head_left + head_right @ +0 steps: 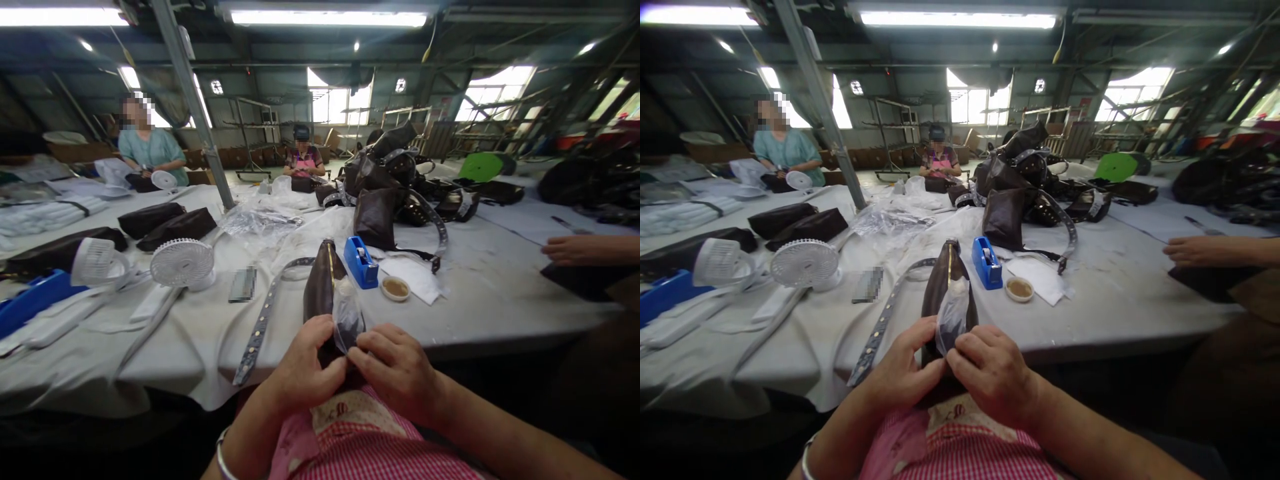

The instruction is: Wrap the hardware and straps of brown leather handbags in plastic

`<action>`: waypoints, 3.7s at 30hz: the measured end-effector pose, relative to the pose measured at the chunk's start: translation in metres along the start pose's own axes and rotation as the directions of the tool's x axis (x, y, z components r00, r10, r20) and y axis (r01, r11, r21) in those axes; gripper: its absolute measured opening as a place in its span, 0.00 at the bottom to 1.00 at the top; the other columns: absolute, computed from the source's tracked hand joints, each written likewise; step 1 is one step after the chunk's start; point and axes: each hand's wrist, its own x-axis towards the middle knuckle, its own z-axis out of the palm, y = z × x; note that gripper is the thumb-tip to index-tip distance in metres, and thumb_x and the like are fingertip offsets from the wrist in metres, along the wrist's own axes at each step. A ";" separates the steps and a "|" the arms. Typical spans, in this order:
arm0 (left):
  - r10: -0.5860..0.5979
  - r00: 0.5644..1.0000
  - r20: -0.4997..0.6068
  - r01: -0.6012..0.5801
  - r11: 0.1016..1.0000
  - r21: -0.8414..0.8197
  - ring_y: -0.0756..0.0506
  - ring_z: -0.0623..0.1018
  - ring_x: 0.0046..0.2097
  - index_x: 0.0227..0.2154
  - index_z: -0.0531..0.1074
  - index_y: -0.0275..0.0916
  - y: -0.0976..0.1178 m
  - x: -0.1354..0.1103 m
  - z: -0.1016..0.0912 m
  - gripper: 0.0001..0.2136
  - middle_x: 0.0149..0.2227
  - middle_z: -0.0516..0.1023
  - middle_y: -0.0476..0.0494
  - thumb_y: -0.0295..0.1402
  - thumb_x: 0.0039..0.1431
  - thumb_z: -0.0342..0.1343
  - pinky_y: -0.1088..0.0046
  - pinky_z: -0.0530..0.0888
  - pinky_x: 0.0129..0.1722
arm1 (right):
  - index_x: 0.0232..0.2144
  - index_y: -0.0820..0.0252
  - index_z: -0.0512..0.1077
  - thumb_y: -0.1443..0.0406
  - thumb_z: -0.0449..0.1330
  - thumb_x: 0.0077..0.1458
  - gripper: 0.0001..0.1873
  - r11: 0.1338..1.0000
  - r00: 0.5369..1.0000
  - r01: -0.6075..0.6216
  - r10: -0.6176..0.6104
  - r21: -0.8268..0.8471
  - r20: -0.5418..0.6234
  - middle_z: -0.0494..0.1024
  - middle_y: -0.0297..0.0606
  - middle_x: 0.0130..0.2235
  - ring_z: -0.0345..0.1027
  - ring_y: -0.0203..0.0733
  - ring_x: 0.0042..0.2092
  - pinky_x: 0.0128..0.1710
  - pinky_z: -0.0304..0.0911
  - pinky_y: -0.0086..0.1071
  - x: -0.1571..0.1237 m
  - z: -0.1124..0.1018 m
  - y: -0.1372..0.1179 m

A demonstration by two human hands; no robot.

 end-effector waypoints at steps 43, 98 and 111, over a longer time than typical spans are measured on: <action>-0.452 0.876 0.165 0.476 0.760 -0.442 0.48 0.75 0.32 0.32 0.74 0.36 0.004 -0.040 0.011 0.08 0.30 0.76 0.46 0.37 0.59 0.60 0.72 0.73 0.33 | 0.46 0.61 0.74 0.64 0.52 0.68 0.12 0.686 0.986 -0.084 -0.048 0.722 0.160 0.78 0.45 0.38 0.71 0.43 0.43 0.48 0.68 0.41 -0.007 -0.046 -0.022; -0.507 0.859 -0.068 0.453 0.816 -0.358 0.50 0.67 0.23 0.25 0.73 0.37 -0.001 -0.010 0.034 0.15 0.19 0.67 0.52 0.43 0.60 0.56 0.76 0.65 0.24 | 0.32 0.64 0.76 0.54 0.58 0.62 0.18 0.272 0.619 -0.740 0.634 0.615 0.465 0.77 0.37 0.32 0.68 0.40 0.34 0.34 0.64 0.30 -0.017 0.027 -0.007; -0.658 0.613 -0.438 0.782 0.428 0.452 0.35 0.79 0.46 0.41 0.76 0.34 -0.150 -0.089 -0.049 0.14 0.42 0.79 0.31 0.38 0.58 0.57 0.63 0.71 0.45 | 0.31 0.62 0.72 0.46 0.57 0.59 0.24 0.115 0.478 -0.819 0.678 0.562 0.559 0.71 0.35 0.28 0.63 0.39 0.31 0.29 0.62 0.31 -0.023 0.032 0.003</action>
